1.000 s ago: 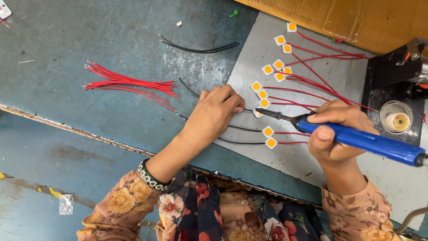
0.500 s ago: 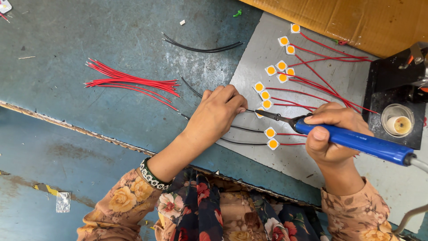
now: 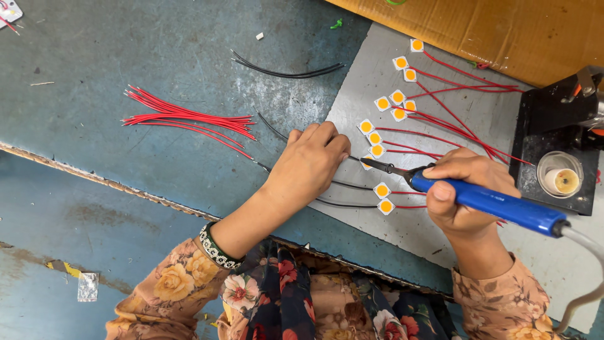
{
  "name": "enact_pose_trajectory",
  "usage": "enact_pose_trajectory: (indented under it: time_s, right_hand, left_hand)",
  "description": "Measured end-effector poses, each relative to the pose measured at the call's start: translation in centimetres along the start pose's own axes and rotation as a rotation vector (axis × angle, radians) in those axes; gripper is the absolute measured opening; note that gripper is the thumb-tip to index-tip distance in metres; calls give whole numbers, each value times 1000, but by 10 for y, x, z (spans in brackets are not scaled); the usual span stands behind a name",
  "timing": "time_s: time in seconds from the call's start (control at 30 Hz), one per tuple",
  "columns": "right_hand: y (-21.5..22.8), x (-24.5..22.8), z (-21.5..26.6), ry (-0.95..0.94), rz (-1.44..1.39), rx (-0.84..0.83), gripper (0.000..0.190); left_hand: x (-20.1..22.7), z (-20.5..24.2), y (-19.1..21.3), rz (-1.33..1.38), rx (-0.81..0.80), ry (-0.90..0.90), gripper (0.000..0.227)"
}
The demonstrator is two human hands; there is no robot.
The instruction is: The person uses a soldering iron to attach red and black wires to small square LED modules arranged on a work surface. The person repeatedly picks up wires, applies solder to the LED contacts, and places the finished units into a cardboard box.
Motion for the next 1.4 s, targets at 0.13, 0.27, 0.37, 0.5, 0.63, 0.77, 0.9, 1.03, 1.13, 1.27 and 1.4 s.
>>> enact_pose_trajectory:
  time_s: [0.13, 0.27, 0.37, 0.5, 0.63, 0.77, 0.9, 1.03, 1.13, 1.27, 1.4]
  right_hand:
    - [-1, -1, -1, 0, -27, 5, 48]
    - [1, 0, -2, -3, -33, 50, 51]
    - [1, 0, -2, -9, -5, 64, 51]
    - [1, 0, -2, 1, -4, 58, 51]
    - [-2, -3, -3, 27, -7, 26, 50]
    - [-4, -5, -4, 40, 1, -6, 46]
    - [-6, -6, -3, 42, 20, -45, 44]
    - [-3, -5, -1, 34, -16, 7, 46]
    - [3, -1, 3, 13, -5, 115, 51]
    - [13, 7, 9, -6, -31, 225, 56]
    - [27, 11, 19, 3, 12, 268, 55]
  left_hand:
    - [1, -1, 1, -34, -3, -11, 10]
    - [1, -2, -1, -39, -28, 5, 9]
    - [0, -2, 0, -24, -19, 4, 9]
    - [1, -2, -1, -34, -27, 8, 9]
    - [1, -3, 0, -30, -35, 13, 9]
    - [1, -6, -1, -49, -52, 21, 9]
    - [1, -8, -3, -64, -53, 31, 10]
    - [2, -10, -4, -73, -65, 42, 10]
    - [2, -10, -4, -77, -59, 45, 10]
    - [2, -11, -4, -87, -59, 42, 11]
    - [2, -10, -5, -98, -64, 40, 11]
Point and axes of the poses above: each hand's wrist, its own z-axis away from the middle knuckle, its own y-axis out of the back of the hand, x = y × z, the point moved 4 cm from there along -z, towards the middle knuckle, and after that the axes turned 2 degrees about -y, right-handed, at the moved point
